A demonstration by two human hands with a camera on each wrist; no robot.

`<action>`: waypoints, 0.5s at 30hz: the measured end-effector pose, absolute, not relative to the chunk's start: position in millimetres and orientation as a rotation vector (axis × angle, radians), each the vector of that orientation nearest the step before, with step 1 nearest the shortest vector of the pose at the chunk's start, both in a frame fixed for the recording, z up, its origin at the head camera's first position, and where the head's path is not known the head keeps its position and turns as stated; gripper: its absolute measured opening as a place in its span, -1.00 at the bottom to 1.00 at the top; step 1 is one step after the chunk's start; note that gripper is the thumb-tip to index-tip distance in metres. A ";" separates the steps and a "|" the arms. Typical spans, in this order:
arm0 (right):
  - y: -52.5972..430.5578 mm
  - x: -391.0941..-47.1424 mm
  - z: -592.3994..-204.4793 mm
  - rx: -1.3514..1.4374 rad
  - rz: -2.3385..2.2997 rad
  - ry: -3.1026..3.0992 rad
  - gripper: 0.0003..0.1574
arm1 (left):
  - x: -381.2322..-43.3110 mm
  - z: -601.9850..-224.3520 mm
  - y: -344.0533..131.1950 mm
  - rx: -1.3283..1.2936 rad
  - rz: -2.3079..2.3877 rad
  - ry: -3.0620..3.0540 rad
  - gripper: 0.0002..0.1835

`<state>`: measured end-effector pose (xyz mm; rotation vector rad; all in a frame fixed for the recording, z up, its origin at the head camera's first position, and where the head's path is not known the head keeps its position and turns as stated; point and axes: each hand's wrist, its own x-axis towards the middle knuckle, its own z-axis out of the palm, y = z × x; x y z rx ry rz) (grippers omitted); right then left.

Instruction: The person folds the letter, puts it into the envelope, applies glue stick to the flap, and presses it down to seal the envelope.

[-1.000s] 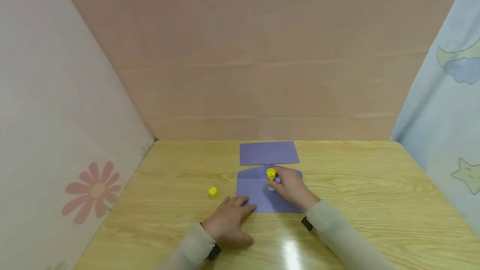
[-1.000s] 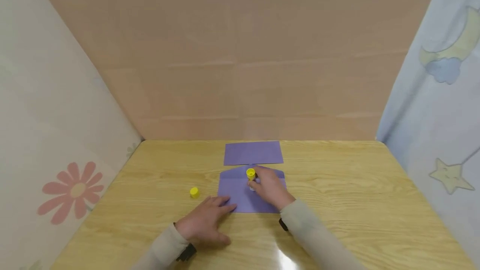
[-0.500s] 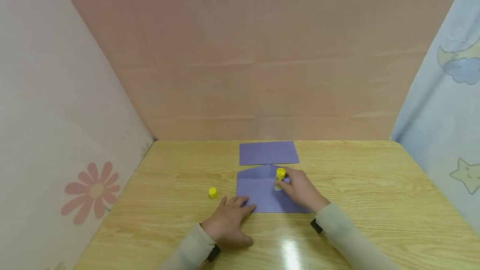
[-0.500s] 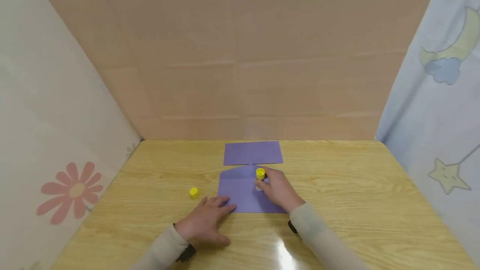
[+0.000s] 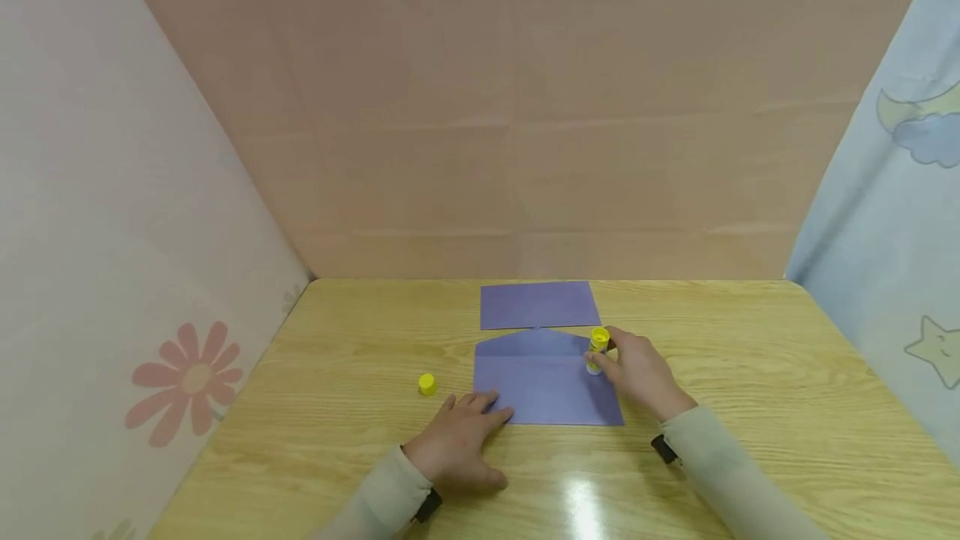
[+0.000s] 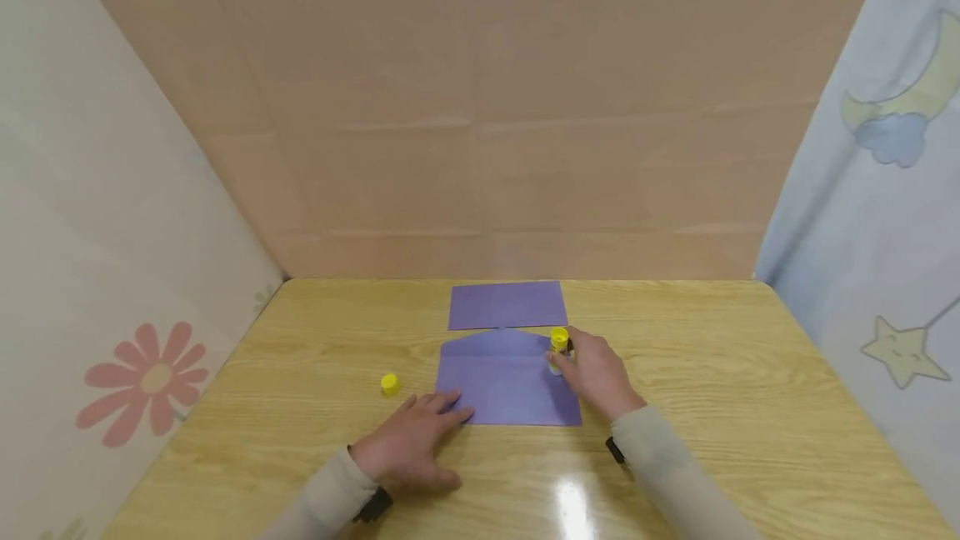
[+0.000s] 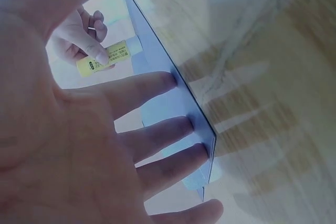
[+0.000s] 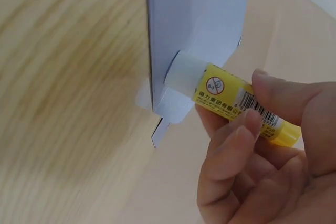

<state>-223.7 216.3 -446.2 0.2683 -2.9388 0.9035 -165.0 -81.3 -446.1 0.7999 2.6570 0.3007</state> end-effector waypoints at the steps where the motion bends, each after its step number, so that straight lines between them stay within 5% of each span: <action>1: 217.0 -223.6 -446.0 0.259 0.890 -2.941 -0.77 | -164.9 -445.7 -81.4 0.798 0.305 2.652 -0.06; 15: 198.1 -228.4 -449.9 0.262 0.926 -2.913 -0.78 | -166.0 -443.1 -81.9 0.790 0.314 2.623 -0.09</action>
